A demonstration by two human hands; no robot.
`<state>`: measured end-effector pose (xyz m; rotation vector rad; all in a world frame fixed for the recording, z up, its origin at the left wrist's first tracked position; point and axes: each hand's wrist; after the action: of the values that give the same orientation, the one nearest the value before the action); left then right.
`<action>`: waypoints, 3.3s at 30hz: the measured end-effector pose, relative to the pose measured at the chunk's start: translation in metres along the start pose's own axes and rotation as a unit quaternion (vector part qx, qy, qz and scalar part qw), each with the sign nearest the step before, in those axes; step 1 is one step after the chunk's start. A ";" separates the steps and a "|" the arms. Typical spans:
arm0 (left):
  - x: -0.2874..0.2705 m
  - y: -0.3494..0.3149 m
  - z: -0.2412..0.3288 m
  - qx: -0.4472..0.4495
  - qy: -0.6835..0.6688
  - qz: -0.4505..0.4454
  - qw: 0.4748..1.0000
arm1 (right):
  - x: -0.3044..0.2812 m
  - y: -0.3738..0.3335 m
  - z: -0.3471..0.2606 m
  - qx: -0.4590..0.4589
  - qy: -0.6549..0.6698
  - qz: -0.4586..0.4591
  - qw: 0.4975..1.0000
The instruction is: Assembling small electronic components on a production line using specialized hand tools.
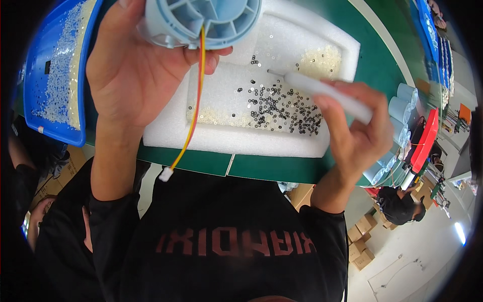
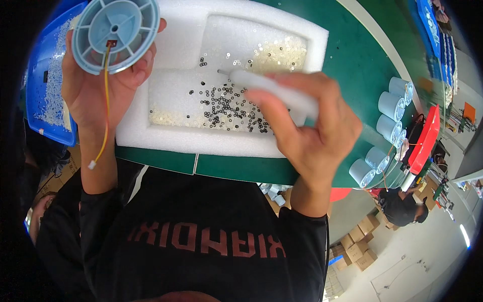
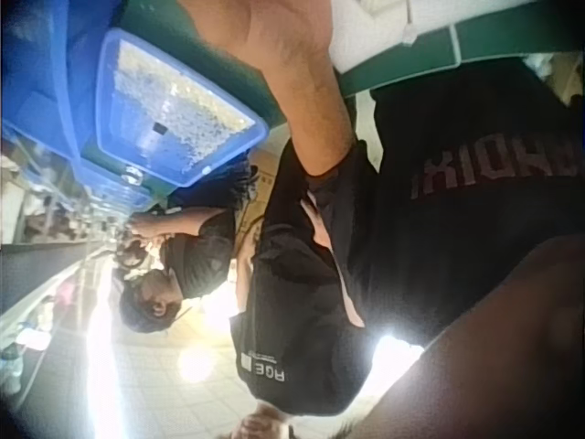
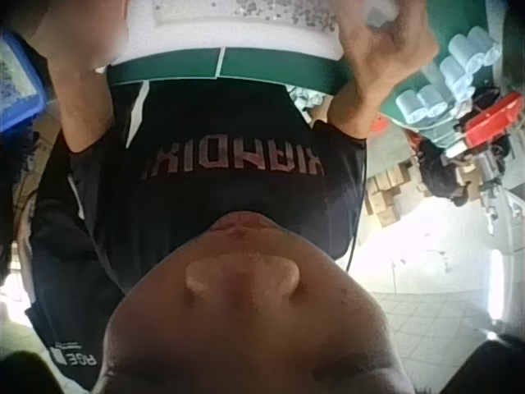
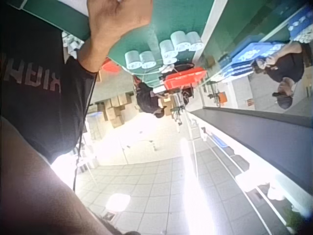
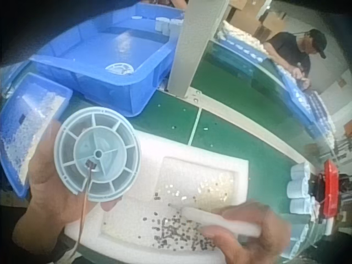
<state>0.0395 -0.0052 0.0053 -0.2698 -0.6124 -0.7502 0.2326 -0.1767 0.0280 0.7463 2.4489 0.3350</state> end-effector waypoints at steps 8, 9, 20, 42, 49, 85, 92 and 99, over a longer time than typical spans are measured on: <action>0.009 -0.002 0.004 -0.017 0.039 0.041 0.998 | -0.008 0.003 -0.007 0.010 -0.034 -0.111 0.993; 0.005 -0.002 0.003 -0.019 0.046 0.029 0.998 | -0.010 0.003 -0.006 0.005 0.011 -0.107 0.994; 0.020 -0.006 0.002 0.017 0.202 0.016 0.979 | 0.015 -0.002 -0.020 -0.073 0.069 -0.016 0.995; 0.025 -0.015 0.006 0.204 0.479 -0.035 0.853 | 0.021 0.003 -0.021 -0.206 -0.116 -0.001 0.972; 0.046 -0.018 0.008 0.354 0.674 -0.055 0.646 | 0.016 -0.010 -0.033 -0.216 -0.062 -0.039 0.974; 0.061 -0.017 0.006 0.378 0.748 -0.067 0.541 | 0.005 -0.024 -0.026 -0.023 0.130 -0.165 0.977; 0.051 -0.003 0.013 0.397 0.712 -0.050 0.577 | -0.005 -0.004 -0.029 0.012 0.249 -0.272 0.929; 0.018 -0.044 0.045 0.190 0.459 0.045 0.867 | -0.023 -0.004 -0.048 0.034 0.040 -0.019 0.998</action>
<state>-0.0001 -0.0267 0.0525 0.4221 0.1737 -0.5645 0.2190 -0.1966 0.0753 0.7274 2.5580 0.2720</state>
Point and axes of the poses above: each hand's wrist, its own y-axis towards the middle knuckle, its own x-axis out of the palm, z = x × y, and after that the axes turned 12 degrees about y, right-handed
